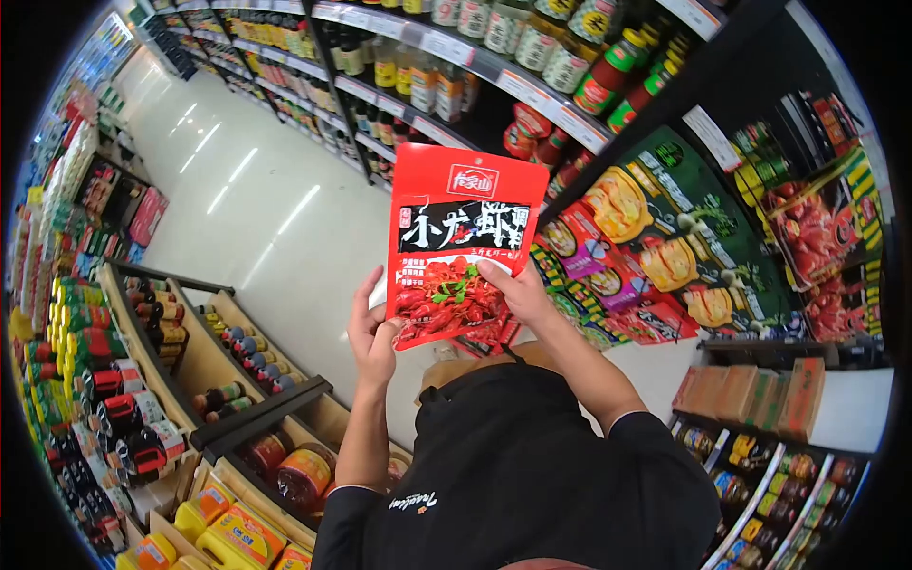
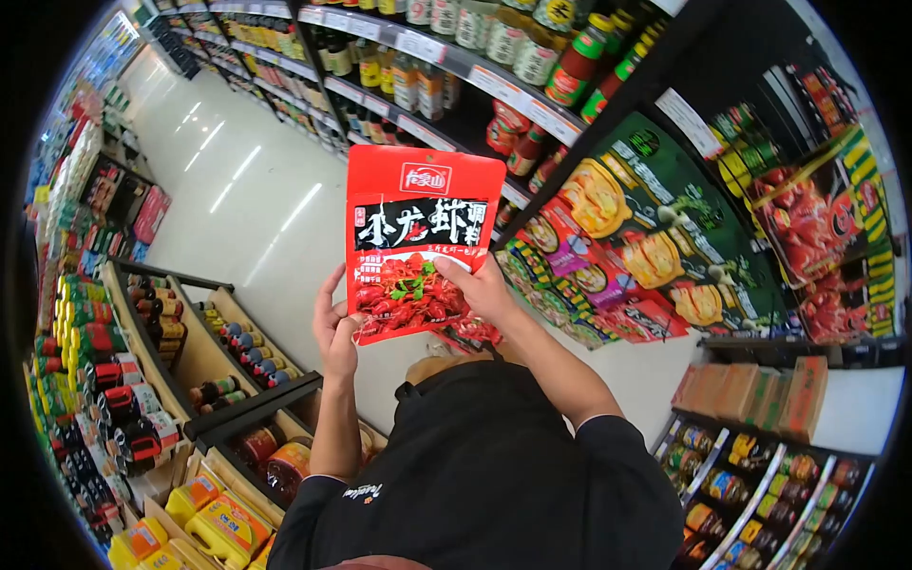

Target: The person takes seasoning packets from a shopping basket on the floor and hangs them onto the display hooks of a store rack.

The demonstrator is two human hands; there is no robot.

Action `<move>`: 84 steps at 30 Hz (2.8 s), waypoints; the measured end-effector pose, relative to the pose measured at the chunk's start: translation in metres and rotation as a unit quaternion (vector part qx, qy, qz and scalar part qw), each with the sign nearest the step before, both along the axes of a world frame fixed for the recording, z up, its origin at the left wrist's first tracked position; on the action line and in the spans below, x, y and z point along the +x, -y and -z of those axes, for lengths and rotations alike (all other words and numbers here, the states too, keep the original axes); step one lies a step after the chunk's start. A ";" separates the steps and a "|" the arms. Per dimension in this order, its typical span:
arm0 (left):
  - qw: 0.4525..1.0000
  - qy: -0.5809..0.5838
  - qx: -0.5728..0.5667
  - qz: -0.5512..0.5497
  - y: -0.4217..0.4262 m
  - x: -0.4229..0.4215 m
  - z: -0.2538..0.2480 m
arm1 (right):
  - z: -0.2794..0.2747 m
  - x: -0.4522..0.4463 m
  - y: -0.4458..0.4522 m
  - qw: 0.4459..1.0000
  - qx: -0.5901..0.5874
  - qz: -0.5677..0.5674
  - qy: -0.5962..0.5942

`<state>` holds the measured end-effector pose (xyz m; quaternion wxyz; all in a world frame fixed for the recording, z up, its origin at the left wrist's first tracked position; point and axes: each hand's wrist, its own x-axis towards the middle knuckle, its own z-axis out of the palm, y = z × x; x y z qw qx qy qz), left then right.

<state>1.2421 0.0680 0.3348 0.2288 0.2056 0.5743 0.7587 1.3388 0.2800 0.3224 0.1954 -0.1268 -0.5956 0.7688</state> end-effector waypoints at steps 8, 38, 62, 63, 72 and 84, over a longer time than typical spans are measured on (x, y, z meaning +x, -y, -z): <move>0.994 0.010 -0.001 0.110 -0.052 0.034 -0.006 | -0.015 0.070 -0.013 0.984 0.176 -0.019 0.036; 0.969 0.115 -0.077 0.205 -0.163 0.333 0.030 | 0.022 0.376 -0.065 0.988 0.009 0.108 0.110; 0.885 -0.059 -0.261 0.382 -0.185 0.417 0.120 | 0.117 0.507 -0.077 0.901 -0.227 0.331 0.165; 0.865 -0.031 -0.311 0.392 -0.185 0.417 0.128 | 0.127 0.511 -0.083 0.901 -0.222 0.334 0.165; 0.855 0.023 -0.279 0.436 -0.145 0.404 0.205 | 0.152 0.517 -0.098 0.921 -0.130 0.308 0.198; 0.884 0.013 -0.436 0.168 -0.060 0.330 0.328 | 0.161 0.512 -0.121 0.923 -0.101 0.318 0.192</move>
